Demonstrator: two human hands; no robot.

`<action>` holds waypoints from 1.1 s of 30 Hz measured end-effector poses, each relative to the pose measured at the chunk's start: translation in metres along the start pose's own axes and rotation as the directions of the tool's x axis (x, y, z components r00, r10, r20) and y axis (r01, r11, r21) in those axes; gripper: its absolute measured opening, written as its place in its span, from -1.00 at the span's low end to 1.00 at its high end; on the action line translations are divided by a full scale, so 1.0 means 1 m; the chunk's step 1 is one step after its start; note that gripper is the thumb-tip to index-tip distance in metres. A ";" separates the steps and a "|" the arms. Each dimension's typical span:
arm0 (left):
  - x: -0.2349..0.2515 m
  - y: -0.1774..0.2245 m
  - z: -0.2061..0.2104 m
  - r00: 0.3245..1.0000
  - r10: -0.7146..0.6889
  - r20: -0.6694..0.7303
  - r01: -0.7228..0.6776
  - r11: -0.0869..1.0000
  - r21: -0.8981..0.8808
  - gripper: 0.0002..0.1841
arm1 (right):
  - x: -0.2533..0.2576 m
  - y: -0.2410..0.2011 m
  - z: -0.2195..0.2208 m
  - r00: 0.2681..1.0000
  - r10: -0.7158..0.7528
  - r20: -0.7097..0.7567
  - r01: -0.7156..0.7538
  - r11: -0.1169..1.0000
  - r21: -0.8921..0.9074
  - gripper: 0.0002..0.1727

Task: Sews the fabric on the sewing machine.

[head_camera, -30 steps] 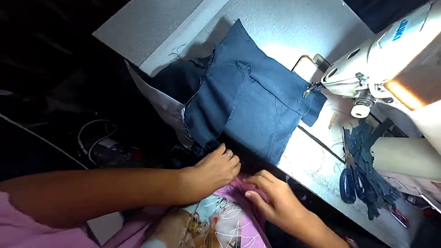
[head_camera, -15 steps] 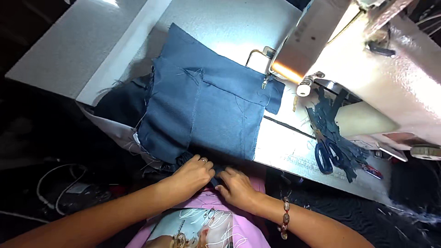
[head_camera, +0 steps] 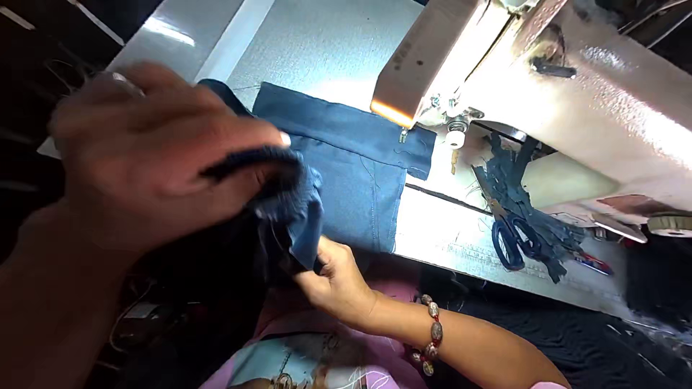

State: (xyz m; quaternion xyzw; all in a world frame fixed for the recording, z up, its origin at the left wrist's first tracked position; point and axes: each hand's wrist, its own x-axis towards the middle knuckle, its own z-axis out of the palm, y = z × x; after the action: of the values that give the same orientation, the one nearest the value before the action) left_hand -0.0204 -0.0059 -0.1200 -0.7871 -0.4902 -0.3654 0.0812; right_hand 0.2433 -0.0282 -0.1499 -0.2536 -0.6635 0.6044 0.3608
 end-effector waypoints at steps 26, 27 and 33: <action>0.120 0.005 0.135 0.869 -0.019 0.495 0.259 0.868 -0.423 -0.71 | 0.008 0.004 -0.147 0.989 -0.147 0.008 0.128 0.838 -0.531 -0.32; 0.120 0.002 0.139 0.855 -0.001 0.519 0.273 0.852 -0.447 -0.73 | 0.012 0.006 -0.155 0.966 -0.243 0.092 0.238 0.688 -0.686 -0.43; 0.110 -0.015 0.159 0.829 -0.003 0.559 0.293 0.854 -0.430 -0.64 | 0.010 0.023 -0.154 0.899 -0.382 0.214 0.373 0.412 -0.832 -0.72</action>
State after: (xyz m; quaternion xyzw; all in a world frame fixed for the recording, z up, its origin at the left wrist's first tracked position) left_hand 0.0739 0.1575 -0.1659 -0.8091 -0.4431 -0.2486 -0.2954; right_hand 0.3558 0.0779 -0.1696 -0.2450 -0.9110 0.0979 0.3168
